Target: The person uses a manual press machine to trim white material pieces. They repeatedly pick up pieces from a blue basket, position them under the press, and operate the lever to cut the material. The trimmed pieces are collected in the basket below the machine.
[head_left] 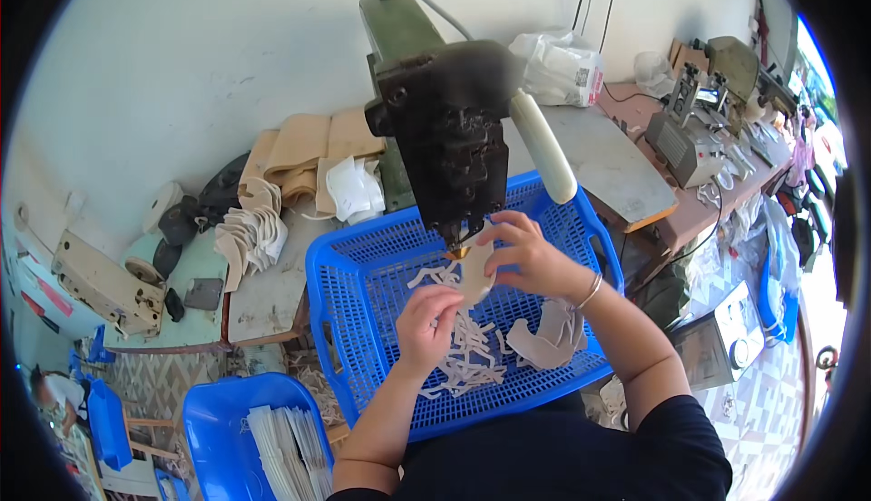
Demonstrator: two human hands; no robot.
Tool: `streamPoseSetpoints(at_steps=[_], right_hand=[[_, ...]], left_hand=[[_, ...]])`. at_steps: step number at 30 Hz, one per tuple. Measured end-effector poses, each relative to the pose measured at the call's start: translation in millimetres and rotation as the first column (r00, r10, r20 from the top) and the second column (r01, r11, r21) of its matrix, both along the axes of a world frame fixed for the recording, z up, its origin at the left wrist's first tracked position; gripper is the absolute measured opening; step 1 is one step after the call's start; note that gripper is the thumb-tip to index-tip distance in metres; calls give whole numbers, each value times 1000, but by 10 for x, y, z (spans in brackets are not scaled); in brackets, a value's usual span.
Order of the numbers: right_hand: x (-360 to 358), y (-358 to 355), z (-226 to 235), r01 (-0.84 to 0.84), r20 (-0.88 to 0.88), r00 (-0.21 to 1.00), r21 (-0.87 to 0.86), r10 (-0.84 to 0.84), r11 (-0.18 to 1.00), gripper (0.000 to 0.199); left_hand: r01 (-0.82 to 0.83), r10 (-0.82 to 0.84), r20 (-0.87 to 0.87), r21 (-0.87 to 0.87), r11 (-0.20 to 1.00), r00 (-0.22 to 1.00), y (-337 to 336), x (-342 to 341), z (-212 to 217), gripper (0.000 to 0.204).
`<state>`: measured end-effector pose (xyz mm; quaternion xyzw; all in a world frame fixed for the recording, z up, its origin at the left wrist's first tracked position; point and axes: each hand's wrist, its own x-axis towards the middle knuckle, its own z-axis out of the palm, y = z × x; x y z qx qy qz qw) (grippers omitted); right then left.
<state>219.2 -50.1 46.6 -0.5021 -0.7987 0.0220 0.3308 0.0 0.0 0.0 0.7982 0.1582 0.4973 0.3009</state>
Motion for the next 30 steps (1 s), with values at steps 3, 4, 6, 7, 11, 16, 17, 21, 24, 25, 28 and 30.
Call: streamPoseSetpoints(at_steps=[3, 4, 6, 7, 11, 16, 17, 21, 24, 25, 28, 30], right_hand=[[-122, -117, -257, 84, 44, 994, 219, -96, 972, 23], [-164, -163, -324, 114, 66, 988, 276, -137, 954, 23], [-224, -231, -414, 159, 103, 972, 372, -211, 914, 22], [-241, -261, -438, 164, 127, 965, 388, -229, 907, 21], [-304, -358, -472, 169, 196, 942, 427, -273, 888, 18], [-331, -373, -468, 154, 240, 928, 451, -286, 879, 15], [-327, -373, -478, 152, 231, 935, 428, -271, 891, 17], [-326, -369, -466, 170, 106, 976, 171, -190, 970, 23], [-345, -373, -561, 10, -310, 950, -119, -47, 993, 25], [-352, -363, -589, -99, -479, 878, -179, 1, 979, 26], [-371, -309, -491, -233, -758, 647, -294, -78, 927, 21], [-365, -217, -434, -234, -815, 580, -188, -19, 954, 16]], left_hand=[[68, -51, 88, -203, 977, 995, -148, -30, -109, 40], [56, -38, 86, -211, 976, 996, -148, -43, -149, 40], [88, -84, 25, -241, 967, 996, -145, -113, -249, 43], [81, -84, -4, -216, 973, 996, -152, -137, -296, 44], [42, -50, -103, -83, 996, 993, -160, -205, -427, 47], [-33, 24, -115, -77, 996, 993, -184, -195, -441, 49], [-38, 30, -116, -71, 997, 993, -188, -191, -443, 48], [24, -21, -145, 24, 999, 989, -154, -185, -375, 40], [132, -157, -93, -231, 964, 983, -117, -173, -358, 32], [168, -197, -45, -367, 915, 979, -105, -136, -288, 29], [205, -161, 128, -552, 808, 979, -88, -39, -1, 21], [207, -138, 163, -563, 800, 977, -38, 20, 175, 20]])
